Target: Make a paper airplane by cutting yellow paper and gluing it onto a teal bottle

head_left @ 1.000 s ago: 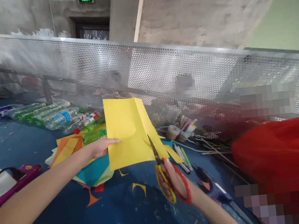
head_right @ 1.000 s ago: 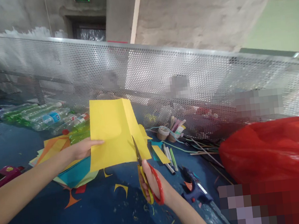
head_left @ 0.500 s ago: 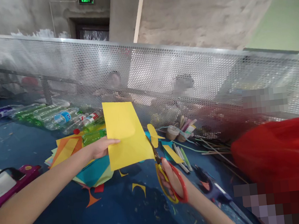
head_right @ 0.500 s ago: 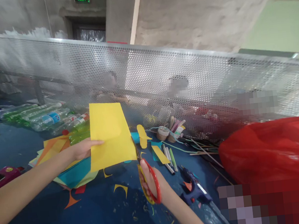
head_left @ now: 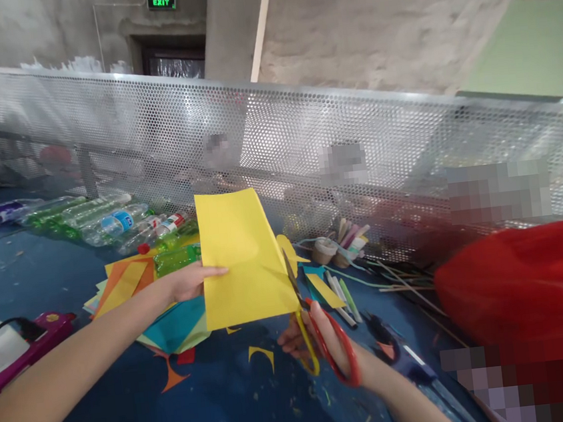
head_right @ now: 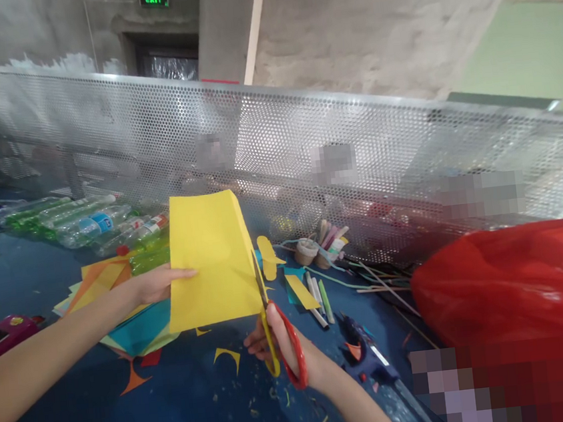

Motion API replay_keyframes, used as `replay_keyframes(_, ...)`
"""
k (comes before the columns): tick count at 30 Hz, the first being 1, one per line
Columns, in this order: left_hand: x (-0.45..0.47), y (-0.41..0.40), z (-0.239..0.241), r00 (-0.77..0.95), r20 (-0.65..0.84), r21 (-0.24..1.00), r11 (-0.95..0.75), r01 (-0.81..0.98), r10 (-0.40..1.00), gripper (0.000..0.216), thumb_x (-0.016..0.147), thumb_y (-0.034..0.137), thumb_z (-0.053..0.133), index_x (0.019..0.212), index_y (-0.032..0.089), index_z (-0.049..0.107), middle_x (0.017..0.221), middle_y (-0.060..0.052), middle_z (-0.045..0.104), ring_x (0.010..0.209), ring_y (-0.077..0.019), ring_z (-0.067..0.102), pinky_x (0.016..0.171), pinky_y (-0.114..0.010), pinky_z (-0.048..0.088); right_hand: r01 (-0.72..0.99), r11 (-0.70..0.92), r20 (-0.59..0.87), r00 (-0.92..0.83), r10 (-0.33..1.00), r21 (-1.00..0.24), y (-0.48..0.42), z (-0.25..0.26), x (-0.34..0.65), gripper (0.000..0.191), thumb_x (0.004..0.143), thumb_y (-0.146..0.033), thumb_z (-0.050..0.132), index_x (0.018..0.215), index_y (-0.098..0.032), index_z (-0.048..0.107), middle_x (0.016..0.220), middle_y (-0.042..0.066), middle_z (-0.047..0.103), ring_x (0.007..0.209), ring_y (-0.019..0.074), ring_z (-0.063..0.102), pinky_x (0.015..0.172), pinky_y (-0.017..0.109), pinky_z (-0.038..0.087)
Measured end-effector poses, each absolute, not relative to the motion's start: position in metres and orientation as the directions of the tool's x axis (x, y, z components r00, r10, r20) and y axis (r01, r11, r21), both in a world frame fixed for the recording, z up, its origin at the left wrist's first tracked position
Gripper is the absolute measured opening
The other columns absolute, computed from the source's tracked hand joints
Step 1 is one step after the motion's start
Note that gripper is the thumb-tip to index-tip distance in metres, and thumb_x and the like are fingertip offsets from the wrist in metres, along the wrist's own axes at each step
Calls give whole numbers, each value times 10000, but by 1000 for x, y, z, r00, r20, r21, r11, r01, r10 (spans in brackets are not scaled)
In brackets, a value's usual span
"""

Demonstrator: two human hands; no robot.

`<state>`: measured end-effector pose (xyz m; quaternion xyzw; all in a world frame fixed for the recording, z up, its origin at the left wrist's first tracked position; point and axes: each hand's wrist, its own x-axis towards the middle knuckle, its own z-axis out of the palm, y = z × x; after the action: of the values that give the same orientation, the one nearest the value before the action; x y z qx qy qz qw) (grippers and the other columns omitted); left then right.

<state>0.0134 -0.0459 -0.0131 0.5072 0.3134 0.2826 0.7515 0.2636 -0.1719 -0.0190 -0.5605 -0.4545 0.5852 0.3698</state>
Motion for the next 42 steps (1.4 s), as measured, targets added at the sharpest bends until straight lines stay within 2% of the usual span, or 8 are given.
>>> replay_keyframes(5,14,-47,-15,685,-142,948,298,-115,715,389,680,288,742,1051,199,670,1206,-91,633,1153,-313,543,958,-421,421,31,-289,-291,-110,950,-957,-171,-20,262,629,623,-817,481,709,-196,529,793,95,693,769,226,660,785,367,500)
replay_keyframes(9,14,-46,-16,691,-146,951,293,-99,708,460,651,312,774,1066,150,661,1205,-138,626,1129,-322,558,938,-429,439,33,-300,-301,-126,945,-954,-170,-20,264,617,667,-806,443,708,-198,543,810,93,696,780,224,665,781,361,499)
replay_keyframes(14,10,-44,-14,641,-169,968,248,-34,749,466,683,317,759,1103,149,646,1248,-142,597,1133,-332,556,915,-420,461,112,-401,-415,-161,895,-909,-172,-15,274,676,728,-806,345,704,-179,597,786,107,707,755,228,678,771,379,507)
replay_keyframes(20,1,-43,-11,738,-115,983,181,-10,665,481,747,317,706,1200,195,603,1274,-121,581,1126,-313,568,922,-422,454,149,-495,-517,-267,813,-856,-180,2,280,753,776,-796,211,657,-161,598,769,153,709,732,240,691,721,359,518)
replay_keyframes(24,-1,-41,-13,760,-145,973,233,-8,633,416,757,297,692,1154,185,633,1206,-118,629,1083,-296,597,892,-405,471,127,-464,-479,-318,818,-877,-180,-1,278,748,796,-777,194,664,-170,611,775,132,714,768,240,688,766,372,515)
replay_keyframes(29,2,-38,-19,708,-186,948,313,-52,681,332,708,283,724,1014,160,692,1064,-105,699,1000,-268,635,882,-382,470,79,-341,-347,-328,878,-937,-177,-17,271,771,773,-800,210,721,-163,642,857,121,709,837,231,671,835,382,498)
replay_keyframes(35,5,-42,-19,721,-200,943,331,-43,663,340,682,289,748,1000,182,698,1082,-112,691,1024,-287,623,912,-407,445,-5,-277,-269,-220,938,-961,-174,-27,259,703,669,-850,362,712,-193,610,827,107,702,798,238,657,800,378,497)
replay_keyframes(42,7,-46,-14,755,-164,956,290,-36,635,396,687,266,753,1062,172,670,1142,-111,665,1071,-270,601,951,-403,419,48,-262,-266,-176,948,-964,-173,-30,257,748,657,-867,344,674,-193,667,797,118,705,772,260,644,778,391,499)
